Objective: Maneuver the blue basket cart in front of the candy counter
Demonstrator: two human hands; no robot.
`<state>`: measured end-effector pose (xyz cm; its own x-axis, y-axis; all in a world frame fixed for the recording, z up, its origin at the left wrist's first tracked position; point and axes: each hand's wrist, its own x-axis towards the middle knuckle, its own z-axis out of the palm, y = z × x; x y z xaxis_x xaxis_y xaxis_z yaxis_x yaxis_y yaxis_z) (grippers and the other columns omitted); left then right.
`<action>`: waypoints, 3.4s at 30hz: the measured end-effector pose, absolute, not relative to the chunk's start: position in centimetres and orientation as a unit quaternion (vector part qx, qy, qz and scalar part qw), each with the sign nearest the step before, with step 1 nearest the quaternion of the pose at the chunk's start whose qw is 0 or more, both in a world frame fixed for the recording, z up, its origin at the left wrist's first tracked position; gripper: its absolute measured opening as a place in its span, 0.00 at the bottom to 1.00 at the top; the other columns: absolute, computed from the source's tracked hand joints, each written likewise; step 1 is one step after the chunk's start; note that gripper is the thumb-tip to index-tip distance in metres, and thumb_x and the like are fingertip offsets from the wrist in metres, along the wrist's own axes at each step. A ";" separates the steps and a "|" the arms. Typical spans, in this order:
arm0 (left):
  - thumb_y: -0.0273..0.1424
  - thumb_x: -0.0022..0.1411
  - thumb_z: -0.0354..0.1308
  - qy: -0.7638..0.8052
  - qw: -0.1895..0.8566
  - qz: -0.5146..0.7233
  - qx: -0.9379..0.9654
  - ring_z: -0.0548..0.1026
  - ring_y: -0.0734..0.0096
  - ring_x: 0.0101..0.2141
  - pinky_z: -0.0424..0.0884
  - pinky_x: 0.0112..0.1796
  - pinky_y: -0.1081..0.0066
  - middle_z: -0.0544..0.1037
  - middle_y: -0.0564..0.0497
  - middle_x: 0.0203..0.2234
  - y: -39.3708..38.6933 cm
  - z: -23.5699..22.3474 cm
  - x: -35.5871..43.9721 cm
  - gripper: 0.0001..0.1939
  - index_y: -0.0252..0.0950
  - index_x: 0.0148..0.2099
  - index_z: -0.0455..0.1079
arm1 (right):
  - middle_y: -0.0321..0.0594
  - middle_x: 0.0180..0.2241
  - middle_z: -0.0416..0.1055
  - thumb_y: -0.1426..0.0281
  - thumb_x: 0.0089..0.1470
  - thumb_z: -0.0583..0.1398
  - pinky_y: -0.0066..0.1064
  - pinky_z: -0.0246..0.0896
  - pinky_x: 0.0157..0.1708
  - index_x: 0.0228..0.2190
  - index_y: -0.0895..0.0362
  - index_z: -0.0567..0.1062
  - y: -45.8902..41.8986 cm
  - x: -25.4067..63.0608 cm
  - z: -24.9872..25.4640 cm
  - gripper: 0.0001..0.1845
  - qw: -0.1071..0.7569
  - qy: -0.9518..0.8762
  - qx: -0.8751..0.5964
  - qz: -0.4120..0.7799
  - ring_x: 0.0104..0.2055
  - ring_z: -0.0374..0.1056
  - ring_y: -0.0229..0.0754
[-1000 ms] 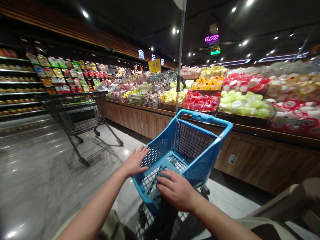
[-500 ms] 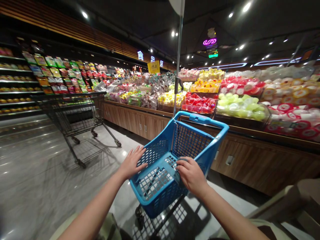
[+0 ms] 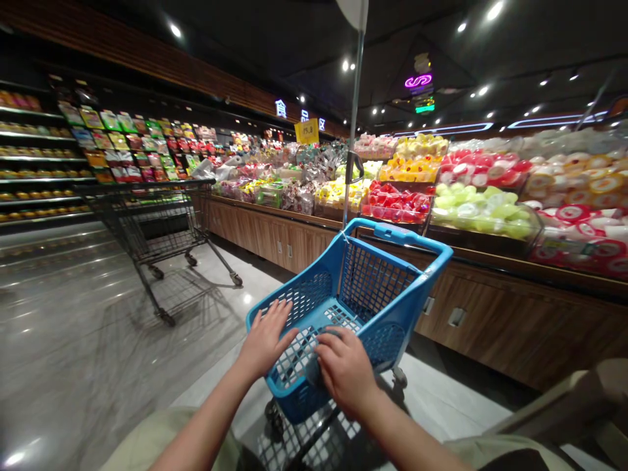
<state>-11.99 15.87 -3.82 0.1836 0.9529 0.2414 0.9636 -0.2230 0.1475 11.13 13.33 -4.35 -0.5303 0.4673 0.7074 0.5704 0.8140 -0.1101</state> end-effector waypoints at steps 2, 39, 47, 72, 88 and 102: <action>0.52 0.68 0.39 -0.620 0.020 -0.134 -0.772 0.48 0.53 0.67 0.46 0.62 0.46 0.53 0.44 0.67 16.0 -3.8 -12.4 0.36 0.39 0.70 0.47 | 0.45 0.47 0.73 0.73 0.59 0.53 0.49 0.64 0.51 0.45 0.55 0.73 12.2 9.3 -4.8 0.14 0.387 -0.873 -0.287 -0.073 0.53 0.64 0.51; 0.55 0.65 0.42 -0.612 0.013 -0.111 -0.783 0.47 0.52 0.67 0.46 0.62 0.46 0.51 0.43 0.67 16.2 -3.2 -14.3 0.39 0.39 0.70 0.46 | 0.43 0.46 0.73 0.67 0.60 0.57 0.48 0.58 0.54 0.41 0.54 0.75 15.6 12.7 -5.0 0.09 0.355 -0.873 -0.292 -0.164 0.53 0.64 0.49; 0.53 0.66 0.41 -0.609 0.014 -0.119 -0.784 0.47 0.53 0.67 0.47 0.62 0.47 0.52 0.44 0.67 16.4 -3.6 -14.3 0.37 0.40 0.70 0.45 | 0.42 0.49 0.72 0.70 0.60 0.56 0.51 0.52 0.60 0.42 0.53 0.75 18.3 17.8 -3.6 0.10 0.313 -0.875 -0.309 -0.203 0.56 0.62 0.49; 0.53 0.67 0.39 -0.620 0.005 -0.104 -0.778 0.46 0.55 0.67 0.46 0.63 0.48 0.51 0.45 0.68 16.1 -3.3 -13.5 0.38 0.36 0.70 0.45 | 0.42 0.53 0.70 0.71 0.61 0.55 0.53 0.48 0.62 0.45 0.53 0.74 17.6 17.6 -4.1 0.12 0.294 -0.884 -0.302 -0.201 0.59 0.59 0.50; 0.53 0.66 0.40 -0.623 0.003 -0.103 -0.775 0.49 0.53 0.66 0.46 0.63 0.46 0.53 0.45 0.67 15.9 -3.2 -12.4 0.38 0.35 0.70 0.48 | 0.43 0.49 0.72 0.70 0.62 0.53 0.59 0.49 0.62 0.41 0.55 0.75 20.3 21.4 -3.5 0.11 0.330 -0.837 -0.377 -0.219 0.57 0.60 0.52; 0.52 0.67 0.42 -0.619 -0.009 -0.116 -0.777 0.48 0.54 0.67 0.47 0.63 0.48 0.53 0.46 0.67 15.9 -3.2 -12.8 0.38 0.35 0.70 0.48 | 0.41 0.52 0.71 0.71 0.61 0.55 0.55 0.44 0.64 0.44 0.52 0.75 18.4 19.6 -3.3 0.12 0.282 -0.884 -0.304 -0.216 0.58 0.61 0.48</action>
